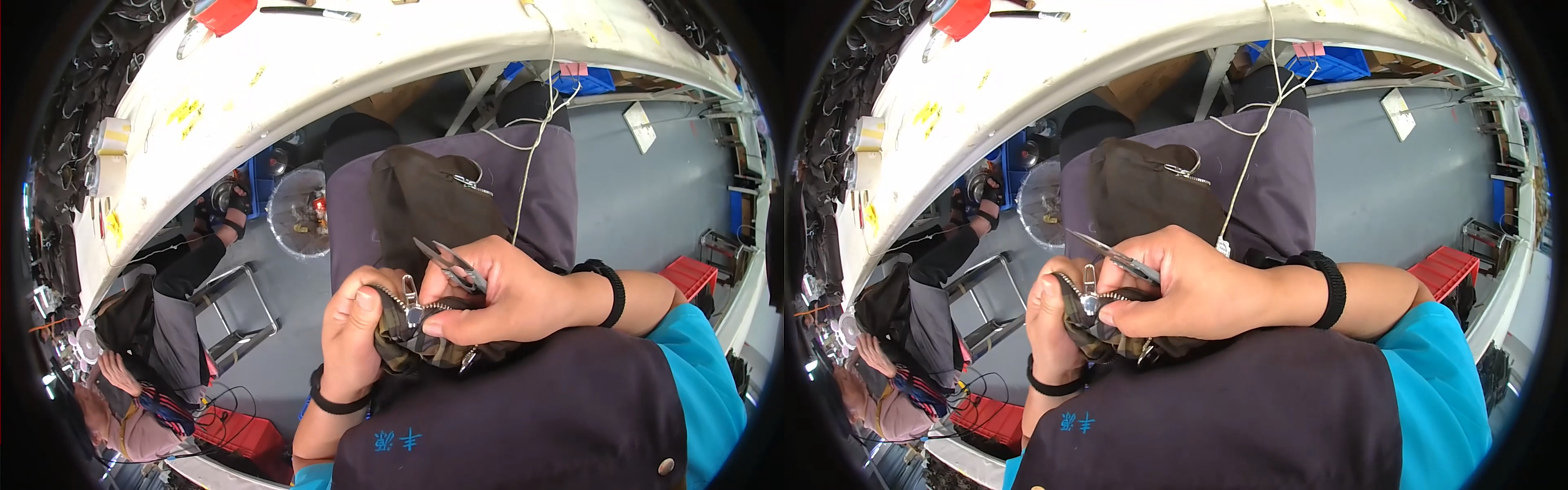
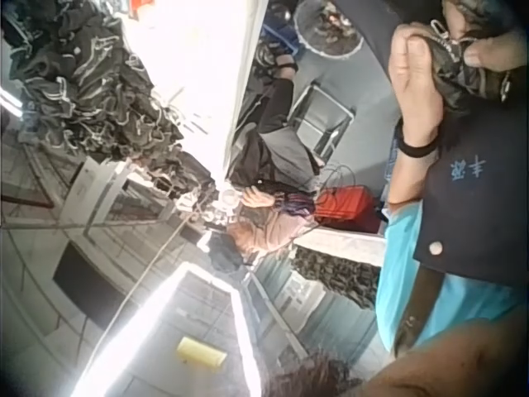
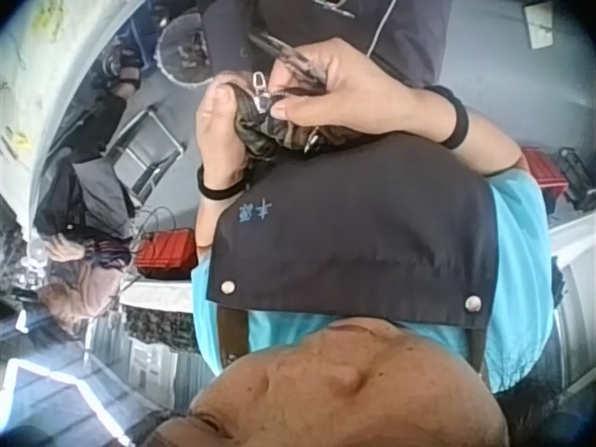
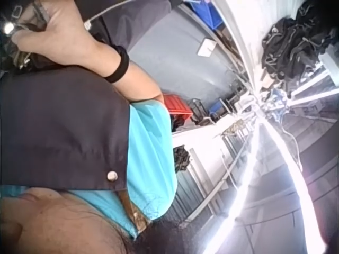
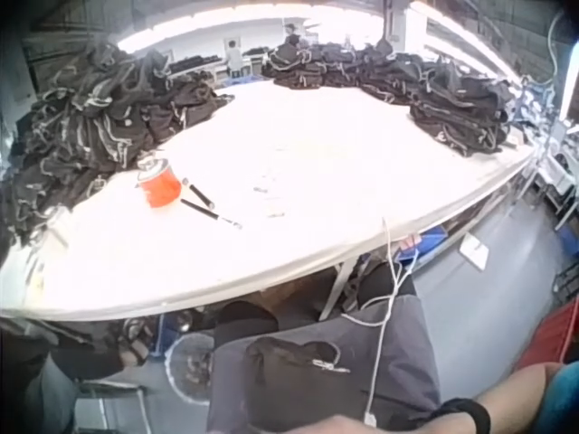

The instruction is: The recorder trims loose threads and inspects the zipper/lining of a small brown leather pouch at a workshop station.

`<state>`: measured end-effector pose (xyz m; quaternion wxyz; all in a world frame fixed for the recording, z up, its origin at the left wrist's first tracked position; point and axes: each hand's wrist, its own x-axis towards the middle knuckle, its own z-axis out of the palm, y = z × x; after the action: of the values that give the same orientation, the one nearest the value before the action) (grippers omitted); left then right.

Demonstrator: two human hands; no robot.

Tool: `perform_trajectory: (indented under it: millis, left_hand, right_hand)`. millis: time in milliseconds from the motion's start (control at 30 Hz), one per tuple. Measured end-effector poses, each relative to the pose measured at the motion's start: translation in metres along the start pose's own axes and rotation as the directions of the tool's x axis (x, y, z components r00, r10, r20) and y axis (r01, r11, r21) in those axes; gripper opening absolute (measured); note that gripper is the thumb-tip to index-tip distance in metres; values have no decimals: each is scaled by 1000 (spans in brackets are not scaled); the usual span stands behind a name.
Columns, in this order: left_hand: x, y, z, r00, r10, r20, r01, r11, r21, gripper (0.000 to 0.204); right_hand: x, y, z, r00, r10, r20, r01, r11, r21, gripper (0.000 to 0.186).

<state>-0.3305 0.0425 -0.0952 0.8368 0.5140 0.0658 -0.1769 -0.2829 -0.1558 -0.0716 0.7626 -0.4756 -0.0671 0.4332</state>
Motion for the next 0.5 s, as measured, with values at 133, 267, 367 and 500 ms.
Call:
perform_trajectory:
  millis: [133, 267, 367, 500]
  left_hand:
    - [5, 16, 3, 834, 550, -44, -365, 610, 703, 30]
    - [6, 64, 13, 797, 400, 452, -507, 38, 861, 22]
    - [18, 73, 13, 900, 227, 373, -408, 131, 904, 23]
    - [37, 94, 5, 883, -52, 467, -449, 200, 871, 20]
  right_hand:
    - [3, 5, 0, 999, -18, -29, 18, 1000, -10, 8]
    - [4, 4, -2, 999, 7, -37, -9, 999, -49, 10]
    - [6, 3, 1, 999, 12, -31, -14, 998, -64, 12]
    - [9, 2, 2, 997, 72, -18, -74, 982, -173, 15]
